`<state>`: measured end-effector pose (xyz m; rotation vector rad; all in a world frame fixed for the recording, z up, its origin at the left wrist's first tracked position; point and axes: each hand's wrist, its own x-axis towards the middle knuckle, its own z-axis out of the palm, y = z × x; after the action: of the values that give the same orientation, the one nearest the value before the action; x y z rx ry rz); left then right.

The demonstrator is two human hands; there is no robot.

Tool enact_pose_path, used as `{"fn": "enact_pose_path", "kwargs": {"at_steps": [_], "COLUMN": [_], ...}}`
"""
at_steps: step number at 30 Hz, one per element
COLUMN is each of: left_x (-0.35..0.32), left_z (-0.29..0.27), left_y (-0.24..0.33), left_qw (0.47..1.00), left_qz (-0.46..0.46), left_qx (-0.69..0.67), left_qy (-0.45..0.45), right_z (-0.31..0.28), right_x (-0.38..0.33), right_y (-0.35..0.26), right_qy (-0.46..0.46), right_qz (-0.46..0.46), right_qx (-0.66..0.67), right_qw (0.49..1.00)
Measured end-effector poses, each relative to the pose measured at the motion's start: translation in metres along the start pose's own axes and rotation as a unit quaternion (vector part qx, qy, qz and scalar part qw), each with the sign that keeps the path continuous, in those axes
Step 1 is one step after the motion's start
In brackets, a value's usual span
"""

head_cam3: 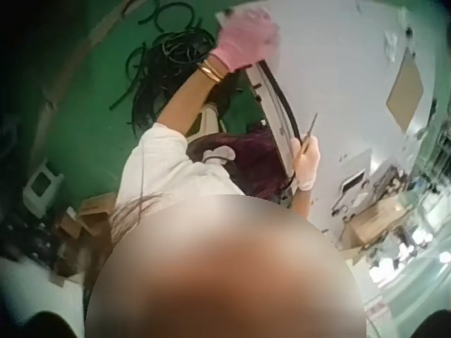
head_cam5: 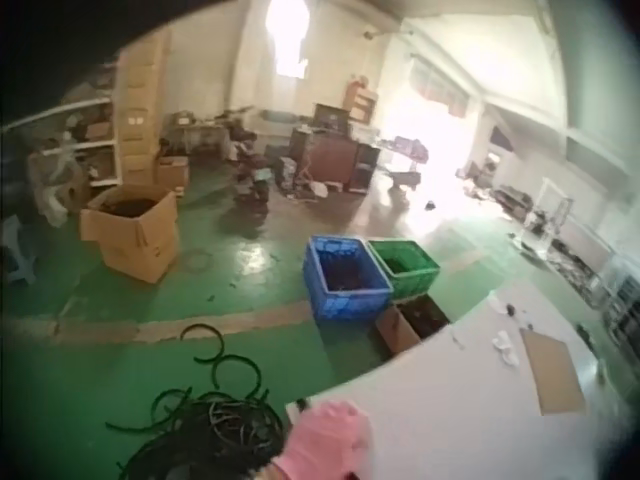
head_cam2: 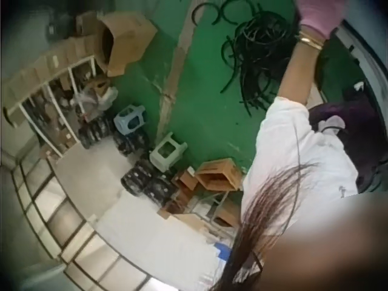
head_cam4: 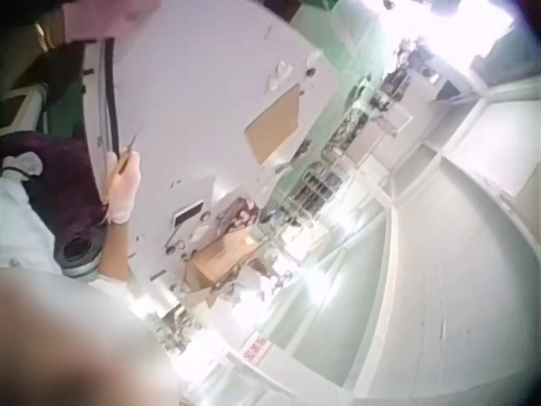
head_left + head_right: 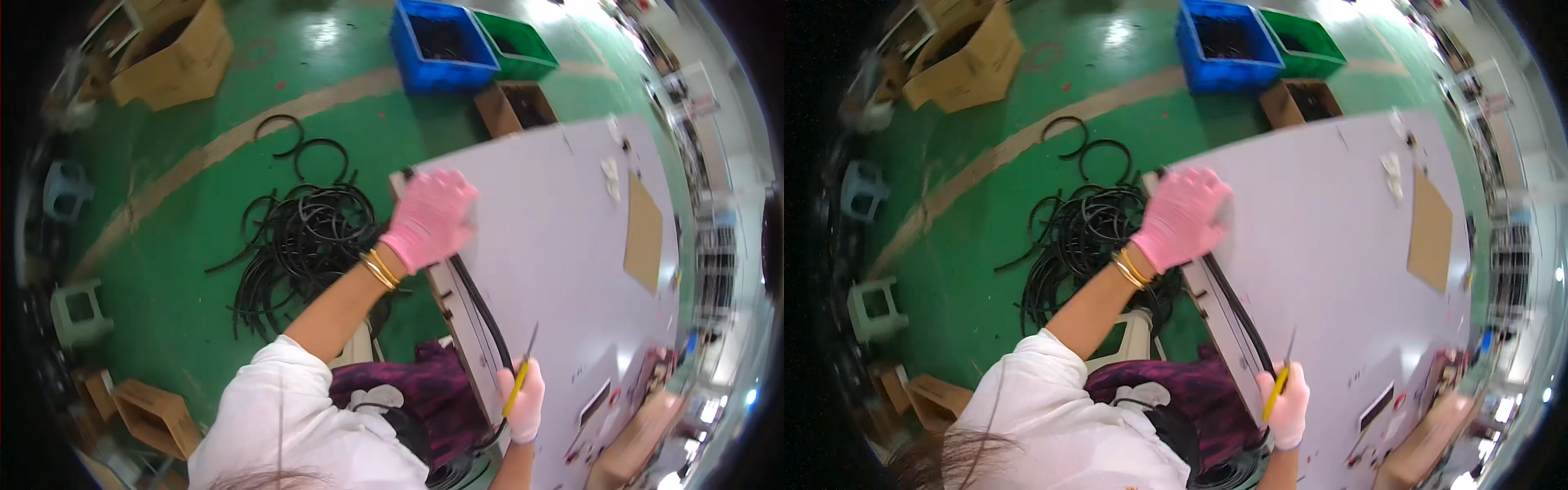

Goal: Measuring and cutting black industrial cables to length using scissors on a marked workbench.

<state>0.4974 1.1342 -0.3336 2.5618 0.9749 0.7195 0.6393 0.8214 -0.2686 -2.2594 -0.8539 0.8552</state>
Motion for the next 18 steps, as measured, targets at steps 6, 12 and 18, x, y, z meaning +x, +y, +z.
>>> {"fn": "enact_pose_path", "kwargs": {"at_steps": [6,12,18], "left_x": [-0.001,0.011,0.012], "left_z": [0.004,0.011,0.013], "left_y": [-0.017,-0.025,-0.023], "left_qw": [0.992,0.98,0.973], "left_qz": [0.014,0.05,0.048], "left_qx": [0.127,0.194,0.222], "left_qy": [0.017,-0.007,-0.031], "right_z": [-0.006,-0.051,-0.087], "right_x": [-0.022,-0.107,-0.152], "right_y": [-0.023,0.041,0.087], "right_qy": [-0.054,-0.015,0.037], "right_qz": [0.089,0.161,0.21], "right_qx": [0.18,0.297,0.251], "right_qw": [0.978,0.941,0.944]}}
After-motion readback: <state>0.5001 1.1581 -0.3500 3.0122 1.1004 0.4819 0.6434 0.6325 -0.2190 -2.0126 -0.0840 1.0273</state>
